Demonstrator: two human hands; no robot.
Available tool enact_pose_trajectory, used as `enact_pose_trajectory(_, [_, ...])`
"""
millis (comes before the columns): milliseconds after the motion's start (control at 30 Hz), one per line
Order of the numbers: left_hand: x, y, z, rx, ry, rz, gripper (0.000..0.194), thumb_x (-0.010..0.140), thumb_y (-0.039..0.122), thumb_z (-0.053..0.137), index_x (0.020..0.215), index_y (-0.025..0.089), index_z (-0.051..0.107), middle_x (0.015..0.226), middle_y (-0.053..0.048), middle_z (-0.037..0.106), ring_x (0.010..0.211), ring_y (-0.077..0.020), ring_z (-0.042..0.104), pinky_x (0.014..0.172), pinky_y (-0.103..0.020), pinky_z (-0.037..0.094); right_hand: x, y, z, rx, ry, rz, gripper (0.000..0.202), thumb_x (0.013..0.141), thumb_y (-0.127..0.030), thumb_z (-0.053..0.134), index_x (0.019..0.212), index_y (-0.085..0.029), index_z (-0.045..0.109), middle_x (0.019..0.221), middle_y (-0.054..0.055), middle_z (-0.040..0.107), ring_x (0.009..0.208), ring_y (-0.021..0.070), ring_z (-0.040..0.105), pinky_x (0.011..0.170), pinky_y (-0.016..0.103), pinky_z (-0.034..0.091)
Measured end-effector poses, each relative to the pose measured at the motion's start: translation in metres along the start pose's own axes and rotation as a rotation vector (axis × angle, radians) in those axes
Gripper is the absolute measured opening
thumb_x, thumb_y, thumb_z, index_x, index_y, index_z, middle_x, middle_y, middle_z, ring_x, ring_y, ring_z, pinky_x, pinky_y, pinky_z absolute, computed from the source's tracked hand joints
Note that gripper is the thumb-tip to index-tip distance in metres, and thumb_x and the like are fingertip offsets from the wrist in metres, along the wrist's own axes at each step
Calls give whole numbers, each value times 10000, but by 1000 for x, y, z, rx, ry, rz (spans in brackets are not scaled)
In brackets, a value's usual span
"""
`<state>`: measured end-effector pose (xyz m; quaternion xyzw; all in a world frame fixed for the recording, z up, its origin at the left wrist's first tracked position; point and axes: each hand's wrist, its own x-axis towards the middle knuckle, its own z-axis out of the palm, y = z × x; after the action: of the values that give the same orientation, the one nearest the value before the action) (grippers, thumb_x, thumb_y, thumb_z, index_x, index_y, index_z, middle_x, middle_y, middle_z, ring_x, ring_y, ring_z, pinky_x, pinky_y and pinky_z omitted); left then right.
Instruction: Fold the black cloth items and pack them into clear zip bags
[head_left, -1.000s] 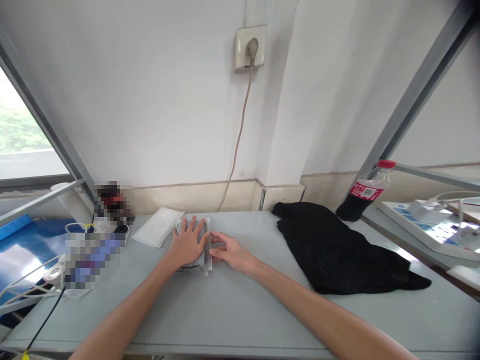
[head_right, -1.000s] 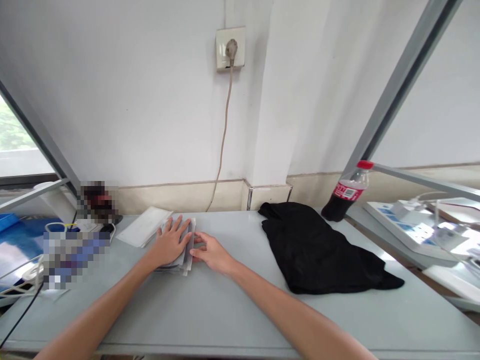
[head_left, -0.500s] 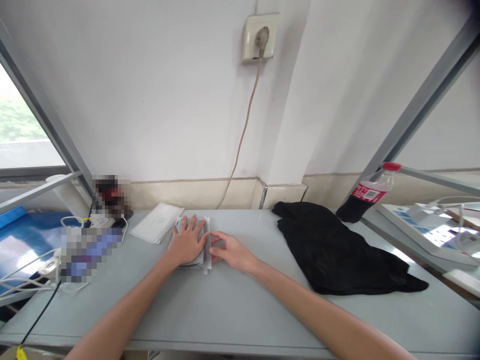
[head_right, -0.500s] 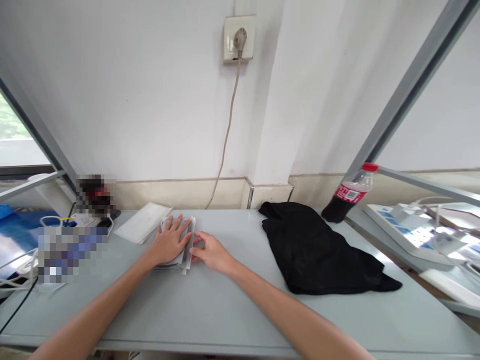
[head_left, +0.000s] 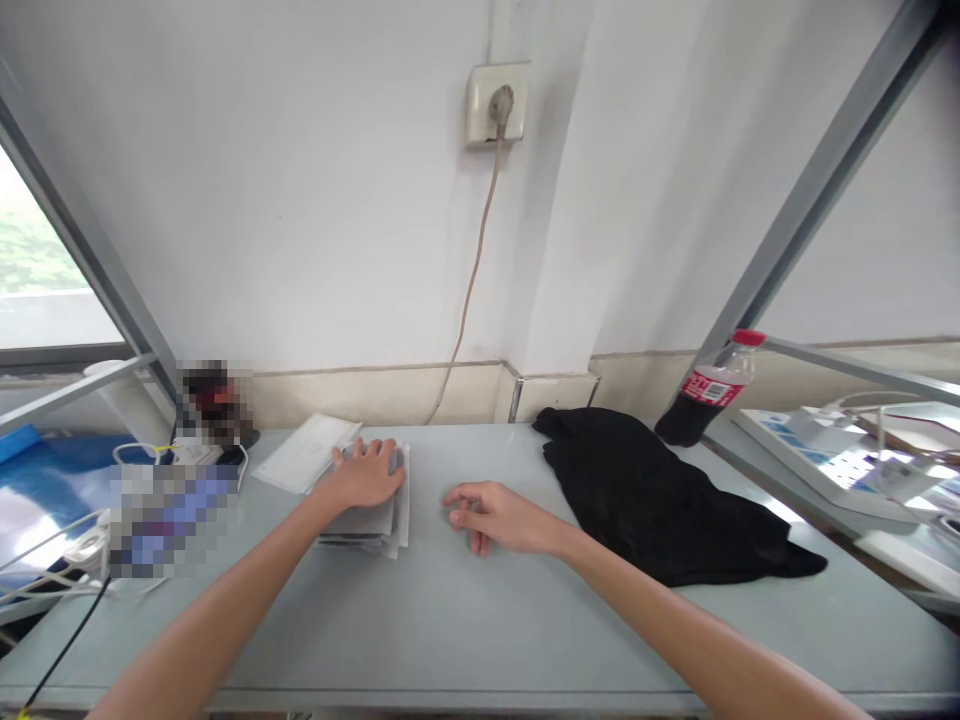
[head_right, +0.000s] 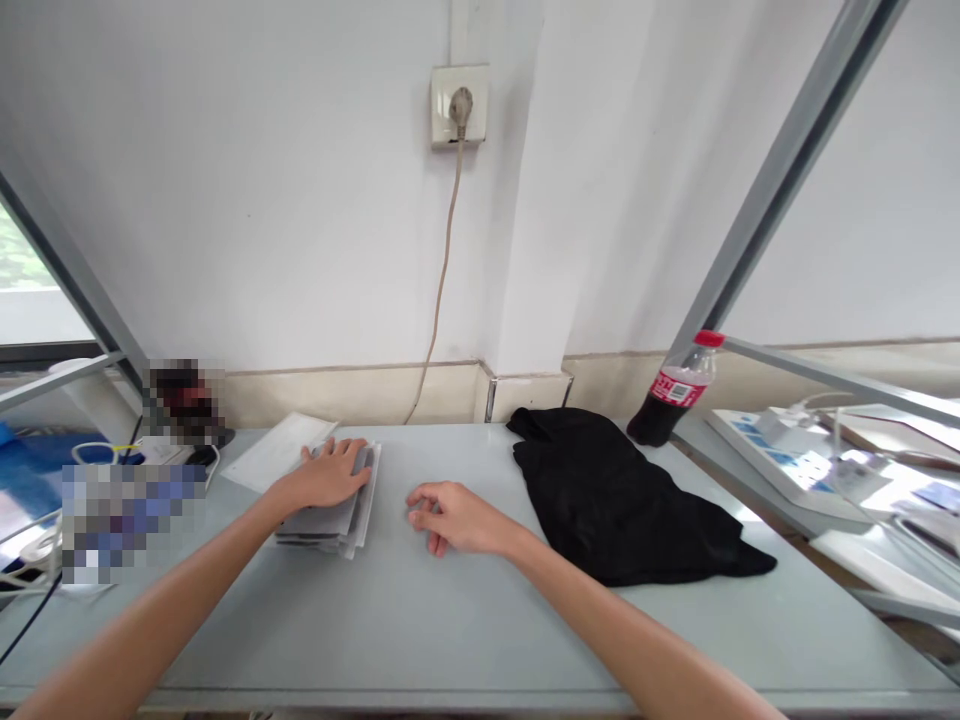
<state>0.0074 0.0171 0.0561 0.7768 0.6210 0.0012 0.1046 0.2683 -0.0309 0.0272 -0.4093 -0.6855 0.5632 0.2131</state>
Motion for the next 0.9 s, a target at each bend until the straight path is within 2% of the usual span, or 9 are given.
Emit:
enact_pose_trajectory(100, [15, 8, -7, 42, 14, -22, 851, 889, 738, 479, 1533, 182, 450, 1587, -290, 446, 1476, -552, 344, 1084, -852, 195, -1, 1, 1, 20, -7, -8, 494, 915, -552, 695, 1224, -168, 697, 903, 46, 718, 628, 153, 695, 607, 287, 575])
enact_pose_trajectory(233, [27, 12, -5, 149, -8, -16, 635, 853, 511, 605, 1395, 182, 572, 1495, -280, 528, 1384, -492, 471, 1080, -833, 240, -4, 4, -17, -88, 87, -35, 377, 937, -415, 638, 1233, -188, 695, 996, 60, 724, 648, 144, 675, 590, 275, 555])
enact_pose_trajectory(367, [27, 4, 0, 175, 31, -7, 582, 867, 462, 578, 1345, 131, 581, 1428, -299, 555, 1373, -466, 491, 1131, -765, 248, -11, 18, -76, -347, 374, -58, 313, 955, -335, 512, 1149, -204, 719, 950, 56, 742, 617, 158, 641, 592, 295, 530])
enact_pose_trajectory(433, [26, 0, 1, 175, 52, 7, 564, 872, 439, 567, 1337, 119, 575, 1399, -292, 578, 1365, -455, 502, 1149, -722, 260, -14, 29, -115, -534, 575, -45, 312, 957, -289, 461, 1093, -204, 728, 890, 59, 747, 667, 188, 661, 691, 328, 538])
enact_pose_trajectory(500, [26, -5, 2, 169, 67, 31, 532, 874, 400, 561, 1333, 132, 572, 1384, -270, 599, 1362, -436, 509, 1165, -682, 270, -17, 43, -152, -743, 760, -2, 304, 955, -272, 465, 1087, -214, 732, 986, 96, 767, 886, 253, 707, 842, 376, 535])
enact_pose_trajectory(567, [25, -8, 1, 163, 77, 60, 507, 874, 362, 555, 1334, 148, 570, 1376, -242, 615, 1354, -417, 518, 1177, -642, 281, -21, 60, -184, -937, 821, 33, 324, 959, -241, 436, 1083, -184, 730, 1155, 151, 743, 1079, 308, 675, 986, 434, 496])
enact_pose_trajectory(633, [24, -10, 0, 159, 80, 91, 486, 870, 325, 550, 1323, 151, 574, 1365, -226, 624, 1333, -401, 536, 1174, -594, 311, -26, 79, -206, -1072, 889, 147, 390, 981, -249, 396, 1199, -122, 694, 1253, 217, 691, 1173, 372, 630, 1013, 508, 481])
enact_pose_trajectory(733, [22, -12, -1, 157, 80, 121, 448, 866, 266, 535, 1297, 153, 584, 1352, -215, 629, 1311, -384, 555, 1151, -536, 358, -31, 110, -223, -1110, 997, 317, 583, 1025, -420, 390, 1486, -78, 494, 1473, 291, 541, 1338, 472, 512, 1031, 623, 448])
enact_pose_trajectory(900, [19, -12, -3, 160, 80, 137, 406, 880, 286, 562, 1263, 154, 586, 1307, -207, 641, 1274, -390, 575, 1164, -569, 321, -34, 141, -228, -976, 944, 486, 681, 1050, -561, 283, 1529, -112, 466, 1548, 254, 497, 1428, 456, 456, 1150, 623, 349])
